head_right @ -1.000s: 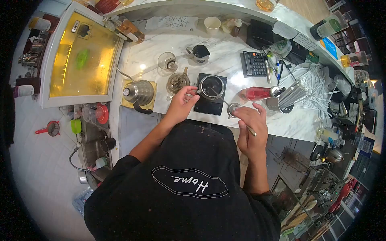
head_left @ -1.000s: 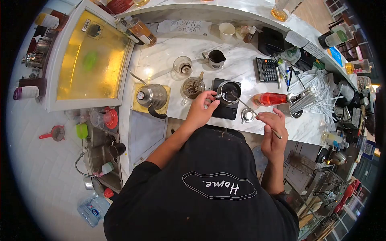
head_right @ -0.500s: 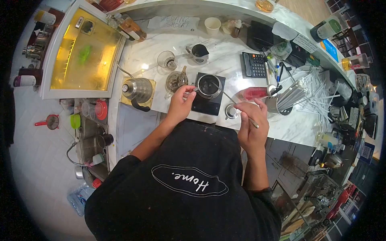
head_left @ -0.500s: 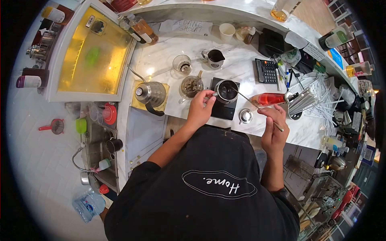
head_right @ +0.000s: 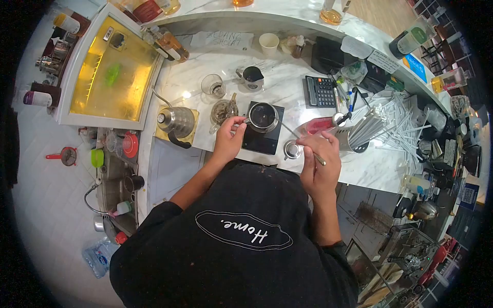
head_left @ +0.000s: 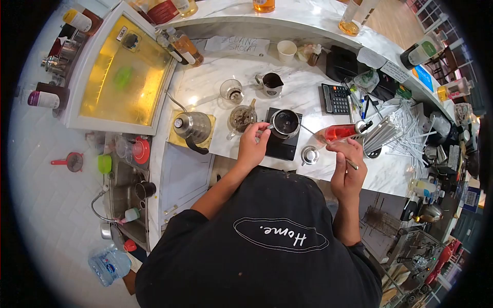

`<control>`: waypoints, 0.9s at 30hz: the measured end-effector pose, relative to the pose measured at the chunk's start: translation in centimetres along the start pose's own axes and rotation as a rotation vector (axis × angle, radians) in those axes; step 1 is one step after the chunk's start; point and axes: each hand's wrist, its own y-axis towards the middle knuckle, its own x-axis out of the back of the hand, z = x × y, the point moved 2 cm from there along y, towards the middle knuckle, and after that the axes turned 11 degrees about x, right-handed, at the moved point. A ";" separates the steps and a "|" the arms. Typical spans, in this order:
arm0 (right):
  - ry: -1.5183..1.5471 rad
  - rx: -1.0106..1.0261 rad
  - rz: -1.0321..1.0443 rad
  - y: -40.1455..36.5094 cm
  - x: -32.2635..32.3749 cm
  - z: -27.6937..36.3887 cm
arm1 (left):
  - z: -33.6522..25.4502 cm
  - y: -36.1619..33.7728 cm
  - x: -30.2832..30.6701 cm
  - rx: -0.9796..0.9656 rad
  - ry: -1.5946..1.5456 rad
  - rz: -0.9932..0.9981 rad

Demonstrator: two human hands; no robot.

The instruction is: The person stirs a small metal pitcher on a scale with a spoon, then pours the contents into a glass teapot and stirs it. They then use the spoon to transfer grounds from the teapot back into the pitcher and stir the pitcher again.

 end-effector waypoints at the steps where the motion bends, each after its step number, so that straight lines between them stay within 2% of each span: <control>1: 0.020 0.017 0.014 0.0 0.0 0.1 | 0.0 0.0 0.0 0.002 -0.004 -0.001; 27: 0.078 0.078 0.045 0.7 -0.8 -0.4 | 0.2 1.0 0.2 -0.027 0.067 0.070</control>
